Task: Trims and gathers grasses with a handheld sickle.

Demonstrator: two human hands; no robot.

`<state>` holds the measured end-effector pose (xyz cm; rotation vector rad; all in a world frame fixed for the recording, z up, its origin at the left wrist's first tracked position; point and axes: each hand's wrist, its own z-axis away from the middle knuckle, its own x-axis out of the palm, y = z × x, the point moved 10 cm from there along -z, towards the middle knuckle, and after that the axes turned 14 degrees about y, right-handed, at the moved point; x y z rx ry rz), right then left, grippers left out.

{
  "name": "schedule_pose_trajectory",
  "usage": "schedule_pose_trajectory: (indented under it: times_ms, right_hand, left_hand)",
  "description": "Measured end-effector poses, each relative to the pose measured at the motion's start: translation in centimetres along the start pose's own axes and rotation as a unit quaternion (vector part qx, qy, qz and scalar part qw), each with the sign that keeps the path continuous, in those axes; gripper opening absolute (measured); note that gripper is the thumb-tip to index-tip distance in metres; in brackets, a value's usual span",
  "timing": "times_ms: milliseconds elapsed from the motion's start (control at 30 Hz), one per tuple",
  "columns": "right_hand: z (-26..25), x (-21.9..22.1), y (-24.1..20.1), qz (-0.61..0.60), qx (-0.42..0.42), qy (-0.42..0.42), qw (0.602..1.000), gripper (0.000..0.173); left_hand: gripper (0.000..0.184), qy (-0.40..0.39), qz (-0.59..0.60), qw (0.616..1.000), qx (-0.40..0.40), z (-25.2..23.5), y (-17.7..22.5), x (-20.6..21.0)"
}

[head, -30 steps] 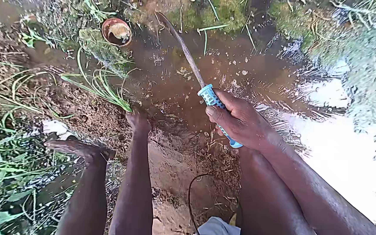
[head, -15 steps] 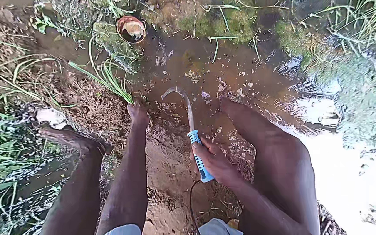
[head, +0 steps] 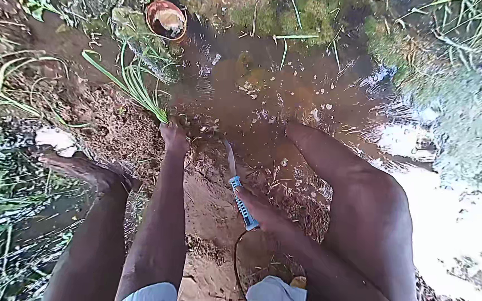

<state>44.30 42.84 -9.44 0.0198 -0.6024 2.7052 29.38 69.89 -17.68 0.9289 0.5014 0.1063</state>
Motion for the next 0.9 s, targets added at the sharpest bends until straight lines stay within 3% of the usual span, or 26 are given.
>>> schedule_pose_trajectory:
  times_ms: [100, 200, 300, 367, 433, 533, 633, 767, 833, 900]
  right_hand:
    - [1.8, -0.2, 0.6, -0.013, 0.001, 0.005, 1.000, 0.042]
    - [6.9, -1.9, 2.4, -0.025, -0.010, 0.018, 0.999, 0.045]
    - [8.9, -4.7, 3.4, -0.041, -0.033, 0.065, 0.996, 0.045]
    - [8.0, -4.9, 2.2, -0.154, -0.060, 0.076, 0.983, 0.041]
    - [6.7, -5.2, 0.7, -0.208, -0.085, 0.098, 0.970, 0.040]
    - [5.4, -6.6, -0.2, -0.122, -0.119, 0.148, 0.974, 0.047]
    - [4.9, -7.2, 1.4, 0.018, -0.125, 0.184, 0.975, 0.056]
    - [4.6, -6.4, 2.3, -0.005, -0.092, 0.175, 0.980, 0.059]
    - [4.9, -6.3, 1.7, -0.046, -0.084, 0.189, 0.977, 0.059]
    - [5.2, -6.0, 1.0, -0.083, -0.078, 0.189, 0.975, 0.059]
  left_hand:
    - [0.025, 0.011, 0.027, 0.999, 0.039, 2.5, 1.5, -0.5]
    - [0.032, 0.000, -0.077, 0.996, -0.043, 8.4, 6.7, -1.2]
    - [0.024, -0.001, -0.007, 0.999, 0.040, 6.3, 4.9, -1.6]
    - [0.021, 0.004, 0.047, 0.997, 0.063, 5.4, 3.9, -2.6]
    - [0.033, 0.015, 0.073, 0.995, 0.070, 5.0, 3.7, -4.4]
    - [0.044, 0.011, 0.128, 0.988, 0.089, 5.5, 6.5, -5.5]
    - [0.040, 0.001, 0.160, 0.974, 0.159, 6.3, 12.0, -5.0]
    - [0.039, 0.036, 0.238, 0.953, 0.186, 4.2, 15.1, 0.4]
    - [0.044, 0.023, 0.187, 0.966, 0.176, 3.0, 12.3, 5.0]
    - [0.047, -0.042, 0.034, 0.980, 0.191, 1.8, 7.4, 10.1]
